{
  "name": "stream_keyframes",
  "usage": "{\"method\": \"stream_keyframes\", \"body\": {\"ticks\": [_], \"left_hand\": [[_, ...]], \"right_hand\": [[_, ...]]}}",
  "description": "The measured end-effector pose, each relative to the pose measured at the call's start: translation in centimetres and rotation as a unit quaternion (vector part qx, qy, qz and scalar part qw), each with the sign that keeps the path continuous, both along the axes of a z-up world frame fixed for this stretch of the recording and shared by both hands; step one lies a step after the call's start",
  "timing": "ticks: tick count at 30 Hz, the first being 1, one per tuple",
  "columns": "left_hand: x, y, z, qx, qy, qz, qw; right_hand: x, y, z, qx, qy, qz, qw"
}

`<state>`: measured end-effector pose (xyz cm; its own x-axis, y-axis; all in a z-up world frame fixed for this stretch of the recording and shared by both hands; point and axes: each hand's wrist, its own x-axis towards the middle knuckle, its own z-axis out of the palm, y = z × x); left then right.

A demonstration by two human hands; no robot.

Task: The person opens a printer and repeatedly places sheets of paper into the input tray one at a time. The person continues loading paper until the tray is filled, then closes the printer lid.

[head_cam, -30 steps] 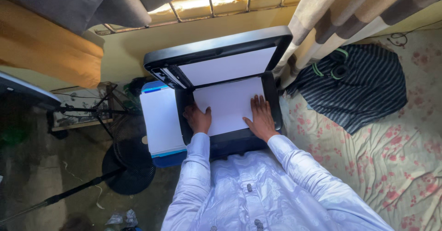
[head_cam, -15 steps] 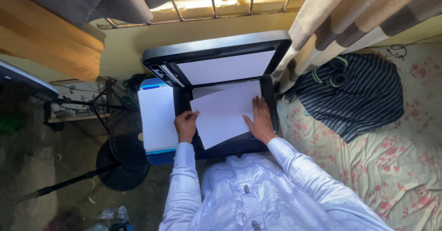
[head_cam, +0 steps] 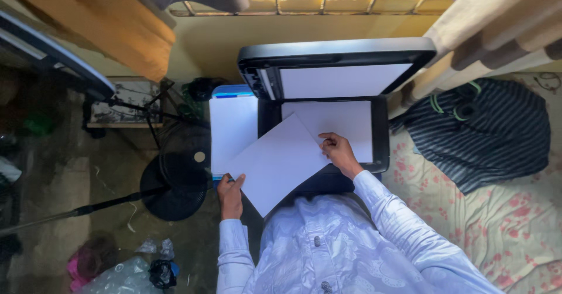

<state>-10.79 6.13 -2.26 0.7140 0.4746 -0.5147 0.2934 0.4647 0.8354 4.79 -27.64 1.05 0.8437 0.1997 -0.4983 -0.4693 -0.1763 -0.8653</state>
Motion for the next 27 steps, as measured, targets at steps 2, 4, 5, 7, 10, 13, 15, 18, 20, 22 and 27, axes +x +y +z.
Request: {"method": "stream_keyframes", "body": {"ticks": [2, 4, 5, 7, 10, 13, 15, 18, 20, 22, 27], "left_hand": [[-1.2, 1.8, 0.0, 0.008, 0.024, 0.015, 1.0], [-2.5, 3.7, 0.3, 0.005, 0.041, 0.034, 0.999], [-3.0, 4.6, 0.3, 0.009, 0.039, 0.044, 0.998], [-4.0, 6.6, 0.2, 0.019, 0.034, 0.064, 0.997], [-4.8, 9.2, -0.8, 0.027, 0.094, 0.127, 0.987], [-4.9, 11.1, -2.3, -0.079, 0.059, 0.207, 0.973], [-4.1, 11.4, -3.4, -0.11, 0.054, 0.204, 0.971], [-1.9, 11.2, -4.9, -0.126, 0.021, 0.176, 0.976], [-0.1, 10.7, -5.7, -0.117, 0.033, 0.161, 0.979], [1.9, 10.1, -6.5, -0.096, 0.088, 0.158, 0.979], [4.5, 9.1, -8.2, -0.048, 0.149, 0.13, 0.979]], "right_hand": [[0.4, 2.7, 0.4, 0.009, -0.021, 0.026, 0.999], [0.7, 5.4, 0.8, 0.011, -0.029, 0.052, 0.998], [0.8, 6.8, 0.9, 0.009, -0.026, 0.065, 0.998], [1.0, 9.7, 1.0, 0.008, -0.027, 0.088, 0.996], [0.8, 13.9, 1.0, 0.005, -0.052, 0.12, 0.991], [0.0, 17.6, 1.0, -0.018, -0.106, 0.17, 0.98], [-0.5, 19.8, 1.3, -0.052, -0.146, 0.217, 0.964], [-1.2, 23.1, 1.7, -0.11, -0.227, 0.264, 0.931], [-1.5, 24.6, 1.7, -0.159, -0.259, 0.319, 0.898], [-1.8, 25.6, 1.3, -0.201, -0.294, 0.356, 0.864], [-2.4, 26.6, -0.2, -0.31, -0.367, 0.417, 0.771]]}}
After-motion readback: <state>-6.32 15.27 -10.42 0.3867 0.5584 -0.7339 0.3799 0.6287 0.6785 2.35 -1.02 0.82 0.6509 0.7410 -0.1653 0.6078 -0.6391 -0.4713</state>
